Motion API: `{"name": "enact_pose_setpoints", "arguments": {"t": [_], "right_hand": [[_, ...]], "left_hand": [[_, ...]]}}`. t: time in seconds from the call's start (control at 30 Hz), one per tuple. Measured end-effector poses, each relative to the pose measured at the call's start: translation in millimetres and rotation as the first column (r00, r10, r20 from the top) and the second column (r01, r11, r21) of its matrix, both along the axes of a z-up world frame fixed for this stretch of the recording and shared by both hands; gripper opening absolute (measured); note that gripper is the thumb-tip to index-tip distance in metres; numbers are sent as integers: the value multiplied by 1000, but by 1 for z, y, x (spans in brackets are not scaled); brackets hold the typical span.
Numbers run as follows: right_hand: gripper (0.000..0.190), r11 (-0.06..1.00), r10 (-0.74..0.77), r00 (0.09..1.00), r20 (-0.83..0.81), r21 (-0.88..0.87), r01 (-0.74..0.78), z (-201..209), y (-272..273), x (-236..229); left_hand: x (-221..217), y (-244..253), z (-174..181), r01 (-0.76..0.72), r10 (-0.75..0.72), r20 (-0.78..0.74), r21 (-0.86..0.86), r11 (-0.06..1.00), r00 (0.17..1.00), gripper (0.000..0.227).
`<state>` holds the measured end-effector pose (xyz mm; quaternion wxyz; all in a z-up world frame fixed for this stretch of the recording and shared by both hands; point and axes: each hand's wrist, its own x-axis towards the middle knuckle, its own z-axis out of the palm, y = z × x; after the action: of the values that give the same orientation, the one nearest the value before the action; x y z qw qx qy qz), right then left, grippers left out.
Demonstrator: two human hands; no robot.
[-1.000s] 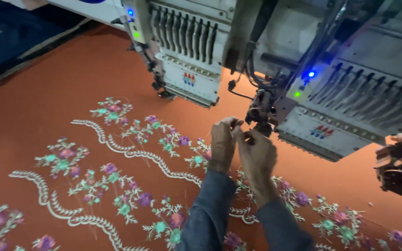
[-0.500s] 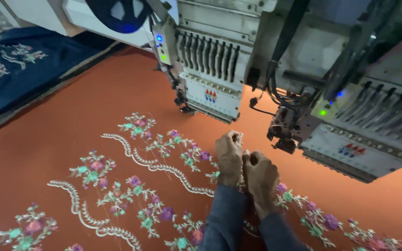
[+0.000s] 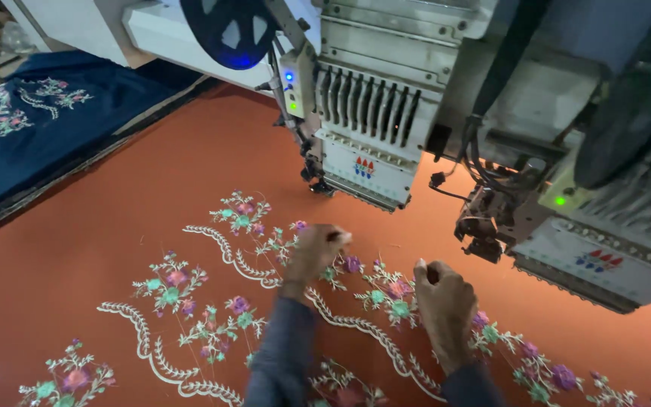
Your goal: Operating a multi-head embroidery machine by threading needles and checking the progress of the embroidery on fabric.
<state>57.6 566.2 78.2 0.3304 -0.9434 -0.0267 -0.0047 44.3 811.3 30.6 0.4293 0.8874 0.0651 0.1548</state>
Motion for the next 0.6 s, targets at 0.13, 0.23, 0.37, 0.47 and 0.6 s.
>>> {"name": "enact_pose_setpoints", "arguments": {"t": [0.13, 0.23, 0.37, 0.47, 0.6], "right_hand": [[46, 999, 0, 999, 34, -50, 2, -9, 3, 3], [40, 998, -22, 1000, 0, -66, 22, -2, 6, 1], [45, 991, -43, 997, -62, -133, 34, 4, 12, -4], [47, 978, -73, 996, -59, -200, 60, -5, 13, 4], [47, 957, -110, 991, -74, -276, 85, -1, 19, 3]], "left_hand": [[5, 79, -2, -246, 217, -276, -75, 966, 936, 26], [19, 98, -3, -348, 349, -24, -167, 922, 937, 28], [47, 102, -2, -519, 567, 21, -374, 768, 824, 31], [74, 117, -12, -465, 527, 136, -323, 824, 839, 24], [74, 111, -5, -496, 546, 162, -269, 826, 822, 14]]}}
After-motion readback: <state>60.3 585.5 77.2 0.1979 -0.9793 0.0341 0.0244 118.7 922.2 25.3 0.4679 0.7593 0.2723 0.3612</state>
